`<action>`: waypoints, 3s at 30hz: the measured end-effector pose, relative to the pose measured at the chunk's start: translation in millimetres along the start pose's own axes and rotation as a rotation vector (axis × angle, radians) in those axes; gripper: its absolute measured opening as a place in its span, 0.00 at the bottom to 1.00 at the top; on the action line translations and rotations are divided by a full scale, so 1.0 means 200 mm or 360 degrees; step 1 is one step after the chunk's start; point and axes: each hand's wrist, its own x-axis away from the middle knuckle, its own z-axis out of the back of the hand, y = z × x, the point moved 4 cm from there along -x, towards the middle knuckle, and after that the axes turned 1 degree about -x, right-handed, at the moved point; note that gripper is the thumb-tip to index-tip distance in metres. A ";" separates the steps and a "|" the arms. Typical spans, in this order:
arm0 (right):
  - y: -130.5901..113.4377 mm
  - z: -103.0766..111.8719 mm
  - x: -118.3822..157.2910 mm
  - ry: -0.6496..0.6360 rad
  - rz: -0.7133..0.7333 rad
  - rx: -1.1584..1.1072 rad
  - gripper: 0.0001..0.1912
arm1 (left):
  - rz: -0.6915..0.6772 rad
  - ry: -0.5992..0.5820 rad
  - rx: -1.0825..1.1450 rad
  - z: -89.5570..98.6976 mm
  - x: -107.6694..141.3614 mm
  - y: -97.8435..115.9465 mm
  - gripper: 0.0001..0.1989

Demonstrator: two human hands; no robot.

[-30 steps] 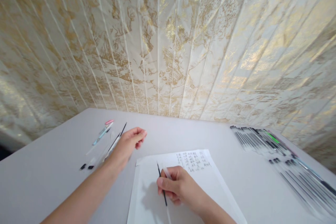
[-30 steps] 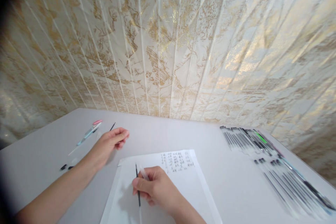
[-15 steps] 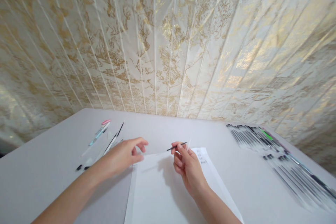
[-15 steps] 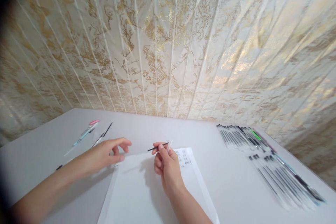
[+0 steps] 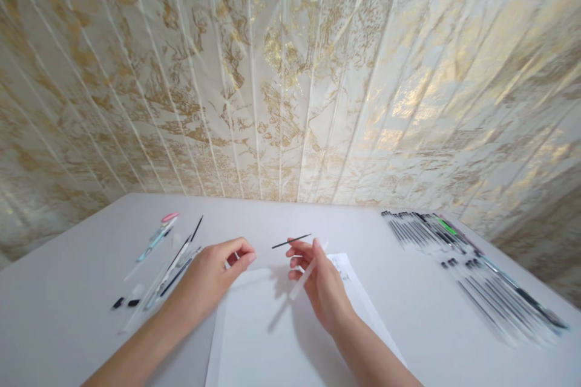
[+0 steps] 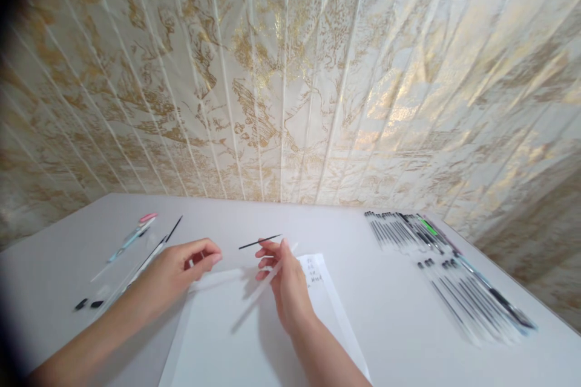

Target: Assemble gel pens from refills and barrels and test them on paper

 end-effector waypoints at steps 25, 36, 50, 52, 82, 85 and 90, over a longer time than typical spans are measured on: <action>-0.15 0.07 -0.05 0.0140 0.0105 -0.0127 0.19 | -0.0020 0.0023 -0.0323 0.12 -0.01 -0.03 0.15; 0.02 -0.05 0.05 -0.0122 -0.0100 -0.0128 0.14 | -0.0154 -0.0056 -0.0021 0.01 0.05 0.11 0.16; 0.09 -0.01 0.02 -0.0030 -0.0279 -0.0601 0.12 | 0.0113 0.0049 -0.0784 0.42 0.30 -0.67 0.10; 0.09 -0.01 0.03 -0.0059 -0.0265 -0.0575 0.12 | 0.0074 0.0063 -0.0824 0.40 0.34 -0.72 0.10; 0.02 0.00 0.05 -0.0119 0.0370 0.0535 0.10 | 0.0277 0.0072 0.1814 -0.34 0.03 -0.14 0.14; 0.02 0.01 0.05 -0.0114 0.0340 0.0514 0.10 | 0.0310 0.0083 0.1857 -0.35 0.03 -0.15 0.14; 0.03 0.00 0.06 -0.0078 0.0296 0.0539 0.10 | 0.0368 0.0095 0.1977 -0.35 0.02 -0.16 0.14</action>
